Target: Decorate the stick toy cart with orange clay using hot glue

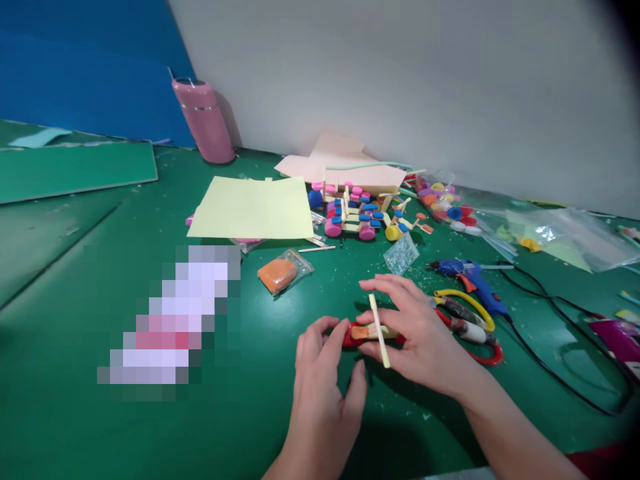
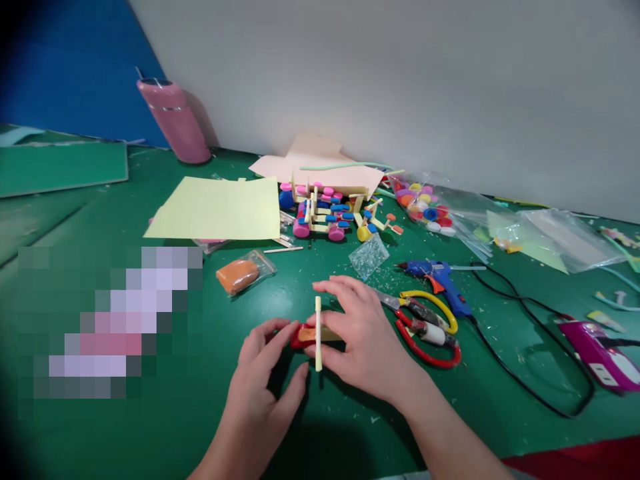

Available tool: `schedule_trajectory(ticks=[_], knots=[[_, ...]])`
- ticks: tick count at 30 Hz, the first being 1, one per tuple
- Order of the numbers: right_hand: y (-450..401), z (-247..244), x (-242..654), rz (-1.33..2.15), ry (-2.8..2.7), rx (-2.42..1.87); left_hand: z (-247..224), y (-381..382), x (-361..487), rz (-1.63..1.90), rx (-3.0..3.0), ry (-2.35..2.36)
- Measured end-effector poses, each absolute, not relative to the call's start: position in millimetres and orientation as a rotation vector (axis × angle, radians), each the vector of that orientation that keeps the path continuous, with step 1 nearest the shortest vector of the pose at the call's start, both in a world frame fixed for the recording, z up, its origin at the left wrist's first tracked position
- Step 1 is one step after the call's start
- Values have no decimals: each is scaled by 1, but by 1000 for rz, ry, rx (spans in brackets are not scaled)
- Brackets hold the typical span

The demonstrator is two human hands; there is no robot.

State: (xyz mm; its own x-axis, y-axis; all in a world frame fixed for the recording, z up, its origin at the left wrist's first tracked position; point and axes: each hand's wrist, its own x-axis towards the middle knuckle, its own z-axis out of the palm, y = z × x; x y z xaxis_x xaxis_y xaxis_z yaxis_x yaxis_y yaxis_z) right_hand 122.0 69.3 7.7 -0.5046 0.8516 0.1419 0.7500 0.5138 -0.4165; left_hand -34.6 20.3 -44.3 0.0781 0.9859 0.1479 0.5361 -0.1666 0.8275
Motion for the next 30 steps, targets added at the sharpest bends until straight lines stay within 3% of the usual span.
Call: schedule_trajectory(ticks=[30], knots=[[71, 6, 125, 408, -2453, -1324, -35, 40, -42, 808, 1870, 1446]])
